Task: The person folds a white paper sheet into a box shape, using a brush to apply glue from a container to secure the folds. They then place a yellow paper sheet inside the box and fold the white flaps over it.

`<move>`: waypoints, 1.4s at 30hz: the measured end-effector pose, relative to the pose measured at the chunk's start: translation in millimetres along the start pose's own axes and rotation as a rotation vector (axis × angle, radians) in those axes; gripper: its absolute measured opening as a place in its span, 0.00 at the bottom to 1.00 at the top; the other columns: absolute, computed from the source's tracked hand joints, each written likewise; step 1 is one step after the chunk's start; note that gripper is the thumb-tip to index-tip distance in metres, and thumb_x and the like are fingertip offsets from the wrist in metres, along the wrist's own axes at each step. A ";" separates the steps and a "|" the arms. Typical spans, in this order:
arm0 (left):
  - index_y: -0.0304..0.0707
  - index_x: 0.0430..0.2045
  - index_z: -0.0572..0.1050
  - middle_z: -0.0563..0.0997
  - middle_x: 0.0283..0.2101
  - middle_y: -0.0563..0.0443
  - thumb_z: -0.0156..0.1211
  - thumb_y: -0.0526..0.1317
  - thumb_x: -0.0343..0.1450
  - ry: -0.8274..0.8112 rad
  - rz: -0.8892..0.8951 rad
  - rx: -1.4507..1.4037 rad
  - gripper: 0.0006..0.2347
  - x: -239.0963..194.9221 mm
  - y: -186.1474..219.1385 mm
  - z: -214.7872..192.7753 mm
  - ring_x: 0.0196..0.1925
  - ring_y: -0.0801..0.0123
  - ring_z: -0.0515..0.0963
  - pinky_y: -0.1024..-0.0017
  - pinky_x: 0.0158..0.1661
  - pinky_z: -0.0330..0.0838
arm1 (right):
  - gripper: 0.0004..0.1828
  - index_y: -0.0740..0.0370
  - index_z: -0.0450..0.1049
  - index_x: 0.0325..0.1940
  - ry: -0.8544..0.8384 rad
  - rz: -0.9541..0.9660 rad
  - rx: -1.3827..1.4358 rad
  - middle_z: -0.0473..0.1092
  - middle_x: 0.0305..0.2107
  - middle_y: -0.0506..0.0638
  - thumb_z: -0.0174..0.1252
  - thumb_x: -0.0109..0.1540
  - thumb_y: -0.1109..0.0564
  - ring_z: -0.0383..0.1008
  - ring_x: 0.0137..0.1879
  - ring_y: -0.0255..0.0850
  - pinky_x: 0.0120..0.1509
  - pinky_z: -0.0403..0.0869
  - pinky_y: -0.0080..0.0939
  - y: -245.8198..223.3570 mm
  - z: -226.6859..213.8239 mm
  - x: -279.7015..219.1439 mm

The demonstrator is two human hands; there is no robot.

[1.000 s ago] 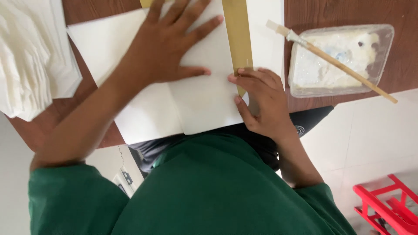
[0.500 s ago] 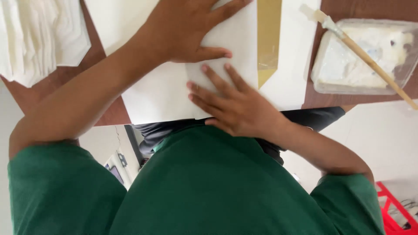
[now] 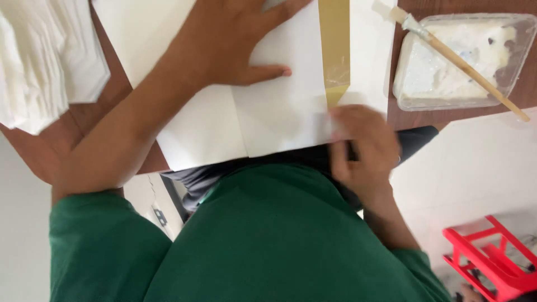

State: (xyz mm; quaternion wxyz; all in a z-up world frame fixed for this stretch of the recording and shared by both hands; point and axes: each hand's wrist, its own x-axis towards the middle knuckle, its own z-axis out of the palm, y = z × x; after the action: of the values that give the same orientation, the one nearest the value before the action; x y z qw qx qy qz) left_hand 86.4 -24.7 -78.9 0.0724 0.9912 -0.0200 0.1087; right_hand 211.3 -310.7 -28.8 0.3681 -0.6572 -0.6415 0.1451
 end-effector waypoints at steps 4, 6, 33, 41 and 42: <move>0.47 0.71 0.65 0.71 0.66 0.42 0.70 0.65 0.69 -0.042 0.004 0.085 0.38 18.0 15.2 -20.7 0.63 0.51 0.74 0.55 0.52 0.70 | 0.16 0.75 0.73 0.59 0.322 0.294 -0.501 0.70 0.45 0.63 0.55 0.71 0.59 0.71 0.49 0.57 0.57 0.72 0.54 11.2 4.4 -27.5; 0.51 0.73 0.63 0.70 0.67 0.41 0.66 0.65 0.69 -0.111 0.003 0.157 0.38 29.9 24.4 -26.2 0.61 0.48 0.75 0.53 0.50 0.70 | 0.24 0.74 0.70 0.66 0.346 0.394 -0.558 0.64 0.44 0.64 0.58 0.71 0.54 0.67 0.50 0.55 0.57 0.72 0.51 16.0 10.2 -40.4; 0.51 0.55 0.70 0.70 0.64 0.44 0.69 0.39 0.60 -0.160 0.273 0.115 0.27 32.2 65.0 -22.6 0.70 0.51 0.67 0.48 0.67 0.58 | 0.34 0.59 0.58 0.73 0.341 0.492 -0.027 0.55 0.65 0.60 0.66 0.67 0.59 0.65 0.69 0.50 0.54 0.81 0.40 -10.2 -3.1 -29.0; 0.52 0.59 0.69 0.69 0.69 0.43 0.68 0.44 0.60 -0.200 0.302 0.108 0.29 28.1 63.6 -14.8 0.75 0.48 0.61 0.43 0.71 0.48 | 0.29 0.58 0.63 0.68 0.414 0.568 0.156 0.55 0.64 0.55 0.66 0.66 0.65 0.70 0.37 0.34 0.46 0.75 0.28 -16.8 -6.3 -22.4; 0.52 0.59 0.69 0.69 0.69 0.43 0.68 0.44 0.60 -0.196 0.309 0.107 0.29 28.6 62.6 -16.2 0.75 0.48 0.61 0.43 0.71 0.48 | 0.29 0.58 0.63 0.68 0.419 0.571 0.150 0.55 0.64 0.55 0.66 0.66 0.65 0.70 0.37 0.34 0.46 0.75 0.28 -14.9 -4.9 -23.1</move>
State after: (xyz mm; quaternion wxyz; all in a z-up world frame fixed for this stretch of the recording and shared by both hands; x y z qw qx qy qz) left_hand 107.4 -84.8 -48.2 -0.0003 0.9846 -0.1733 0.0222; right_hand 200.4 -335.6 -21.9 0.4836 -0.7964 -0.3304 0.1508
